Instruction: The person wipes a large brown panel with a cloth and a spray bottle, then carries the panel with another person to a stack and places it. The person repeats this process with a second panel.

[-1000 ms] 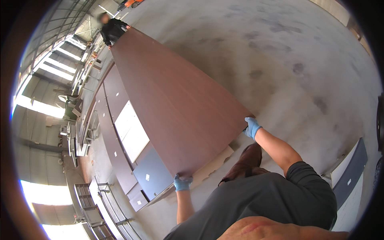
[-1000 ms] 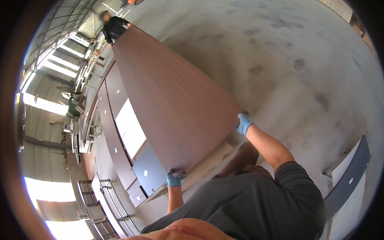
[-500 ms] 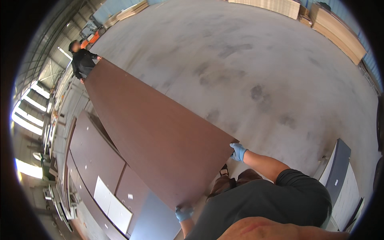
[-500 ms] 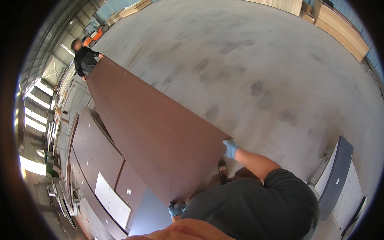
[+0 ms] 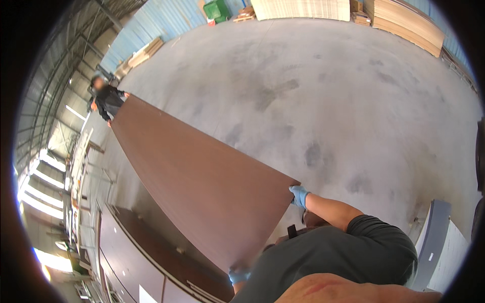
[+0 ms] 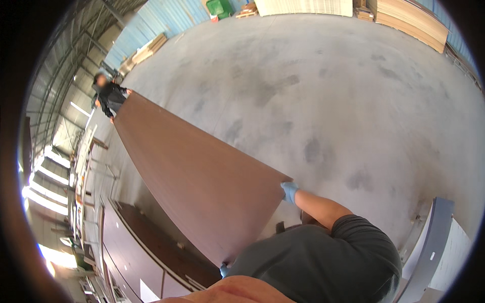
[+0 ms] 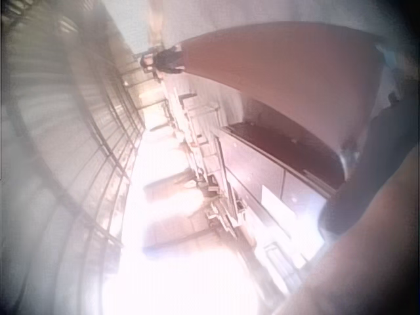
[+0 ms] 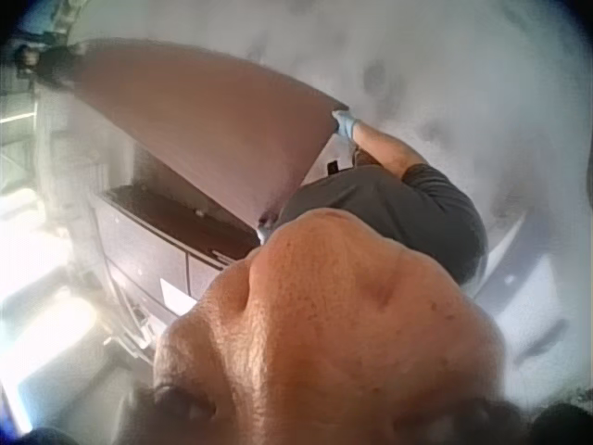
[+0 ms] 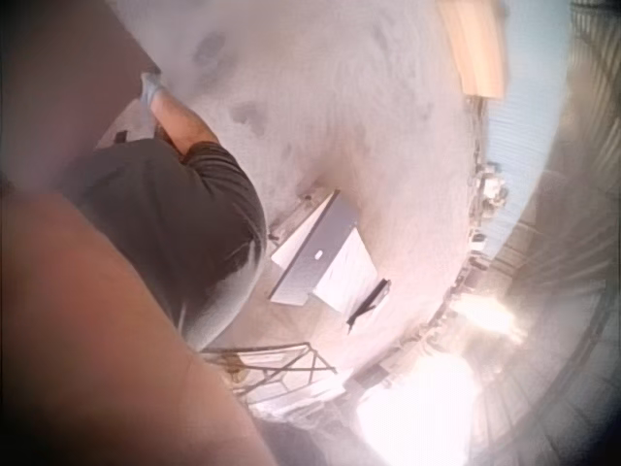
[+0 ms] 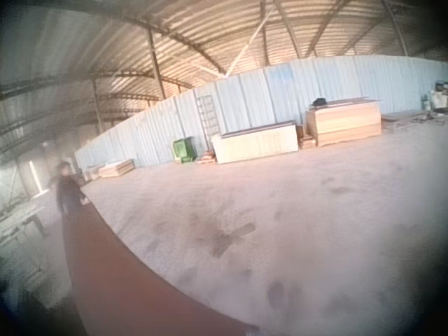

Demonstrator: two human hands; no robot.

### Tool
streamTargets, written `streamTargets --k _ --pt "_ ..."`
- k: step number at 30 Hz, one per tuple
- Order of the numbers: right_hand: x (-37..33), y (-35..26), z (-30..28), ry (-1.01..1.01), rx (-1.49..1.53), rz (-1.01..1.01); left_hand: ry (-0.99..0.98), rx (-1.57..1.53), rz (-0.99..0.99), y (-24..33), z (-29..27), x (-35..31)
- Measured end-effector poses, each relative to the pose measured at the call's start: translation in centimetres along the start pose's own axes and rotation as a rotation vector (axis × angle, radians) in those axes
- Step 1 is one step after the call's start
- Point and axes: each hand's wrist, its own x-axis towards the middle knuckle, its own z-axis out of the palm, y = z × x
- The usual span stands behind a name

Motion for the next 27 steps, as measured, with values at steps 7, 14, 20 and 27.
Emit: streamTargets --k 7,14,20,27 --pt "8.5 -24.5 -1.2 0.049 -0.026 -0.088 -0.035 0.451 0.149 -2.1 25.7 3.8" --pt "23.2 -47.5 -2.8 0.116 -0.036 -0.148 -0.101 0.301 0.063 -5.5 53.4 13.4" --pt "31.8 -69.5 -4.8 0.142 0.064 -0.155 -0.123 0.157 -0.055 -8.7 76.0 19.1" --pt "38.7 -92.6 -8.7 0.131 0.169 -0.119 -0.119 0.180 -0.103 -14.9 100.4 25.1"
